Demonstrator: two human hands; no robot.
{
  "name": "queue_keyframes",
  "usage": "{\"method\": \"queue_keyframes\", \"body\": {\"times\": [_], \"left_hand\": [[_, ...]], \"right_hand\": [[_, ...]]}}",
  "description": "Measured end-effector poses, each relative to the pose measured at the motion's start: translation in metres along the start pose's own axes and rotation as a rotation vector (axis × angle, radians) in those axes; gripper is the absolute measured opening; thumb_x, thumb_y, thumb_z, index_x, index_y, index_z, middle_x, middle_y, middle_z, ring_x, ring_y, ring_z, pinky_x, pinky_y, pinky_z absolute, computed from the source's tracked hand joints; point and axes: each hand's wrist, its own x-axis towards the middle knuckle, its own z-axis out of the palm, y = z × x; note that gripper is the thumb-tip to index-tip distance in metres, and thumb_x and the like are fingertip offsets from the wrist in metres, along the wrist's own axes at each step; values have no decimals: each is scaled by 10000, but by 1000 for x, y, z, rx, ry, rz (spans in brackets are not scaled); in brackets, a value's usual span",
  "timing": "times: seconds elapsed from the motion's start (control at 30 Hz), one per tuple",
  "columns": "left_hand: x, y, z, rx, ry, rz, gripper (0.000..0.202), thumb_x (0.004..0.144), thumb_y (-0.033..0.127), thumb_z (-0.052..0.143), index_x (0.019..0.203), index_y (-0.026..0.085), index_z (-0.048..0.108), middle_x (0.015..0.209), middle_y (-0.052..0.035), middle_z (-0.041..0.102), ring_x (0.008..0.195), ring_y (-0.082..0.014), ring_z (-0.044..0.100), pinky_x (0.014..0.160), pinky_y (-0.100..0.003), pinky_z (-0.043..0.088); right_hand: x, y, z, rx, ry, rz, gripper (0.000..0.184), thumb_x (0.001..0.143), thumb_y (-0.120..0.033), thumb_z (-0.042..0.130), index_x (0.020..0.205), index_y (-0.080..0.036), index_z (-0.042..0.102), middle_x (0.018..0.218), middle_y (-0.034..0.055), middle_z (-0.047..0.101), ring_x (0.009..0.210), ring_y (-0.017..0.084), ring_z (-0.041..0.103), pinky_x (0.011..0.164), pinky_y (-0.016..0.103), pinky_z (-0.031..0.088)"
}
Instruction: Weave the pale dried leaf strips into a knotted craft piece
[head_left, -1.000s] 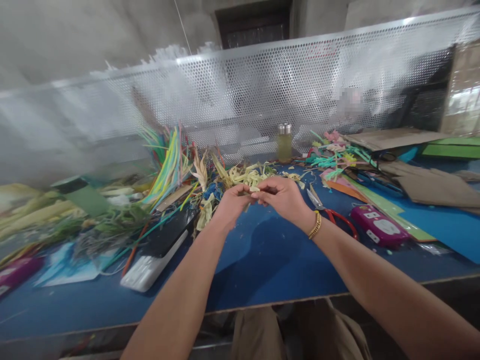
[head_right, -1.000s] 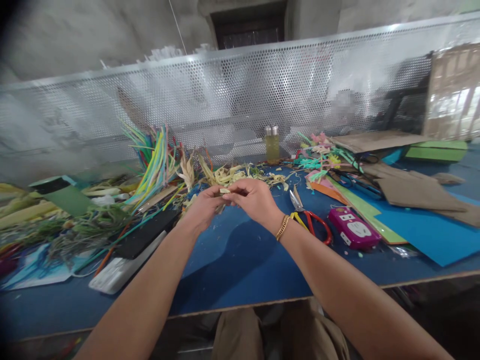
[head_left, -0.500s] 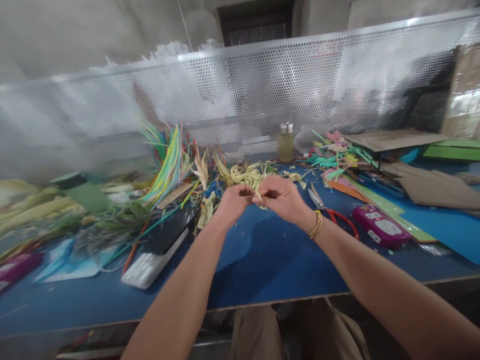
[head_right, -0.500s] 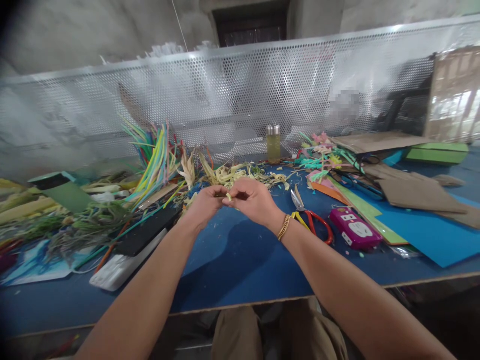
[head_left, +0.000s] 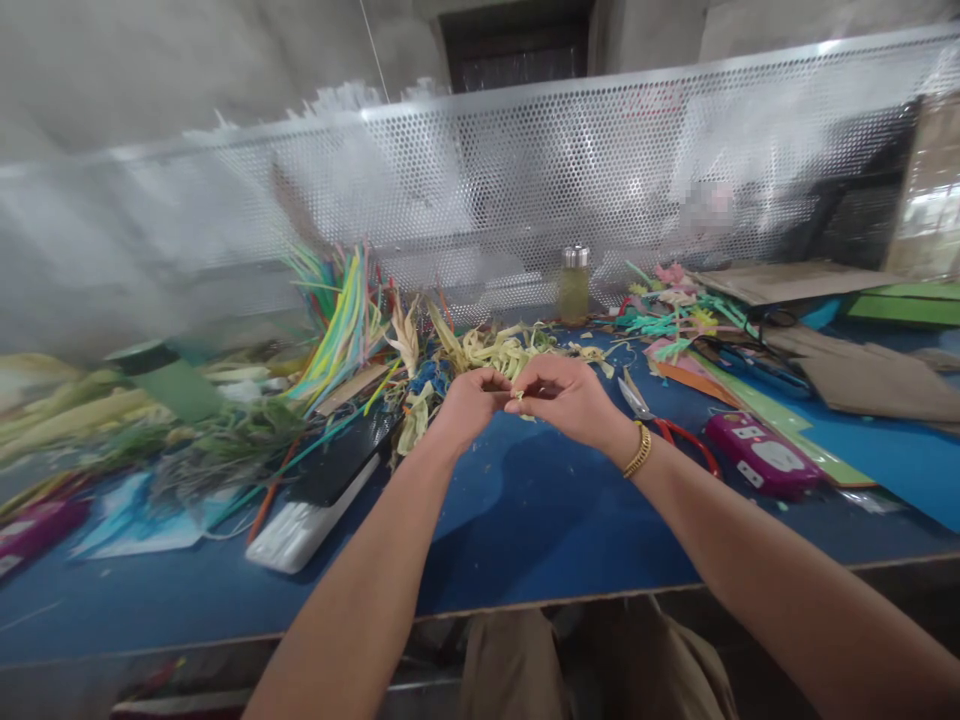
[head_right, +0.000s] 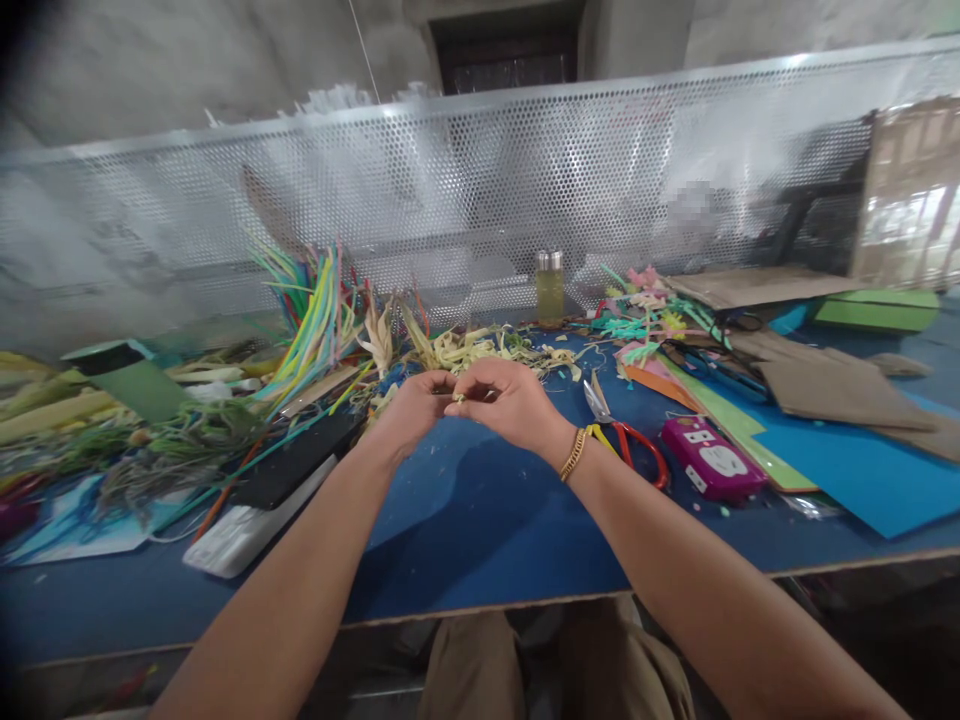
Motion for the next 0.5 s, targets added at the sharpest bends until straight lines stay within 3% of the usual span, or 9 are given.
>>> {"method": "queue_keyframes", "body": {"times": [0.2,0.37,0.5], "left_hand": [[-1,1,0,40,0,12,71,558,197,652,603,159,612,534,41,522,490,-78,344,508,-236,243],[0,-1,2,-20,-8,-1,113,569,209,683,652,159,625,581,26,565,520,-91,412,529,-237,284],[-2,-1,3,-93,19,-33,147,583,242,699,660,156,607,534,42,521,483,-80,370,498,-232,255]], "right_hand": [[-1,-4,0,-65,16,-6,230,783,-339,694,628,-190,613,629,-3,602,595,100,536,570,254,444],[1,2,2,121,49,139,206,730,-353,737,690,-179,636,612,-11,612,560,102,582,545,251,488],[3,6,5,205,102,188,208,653,-300,793,784,-179,685,726,7,660,633,113,626,604,264,535]]}}
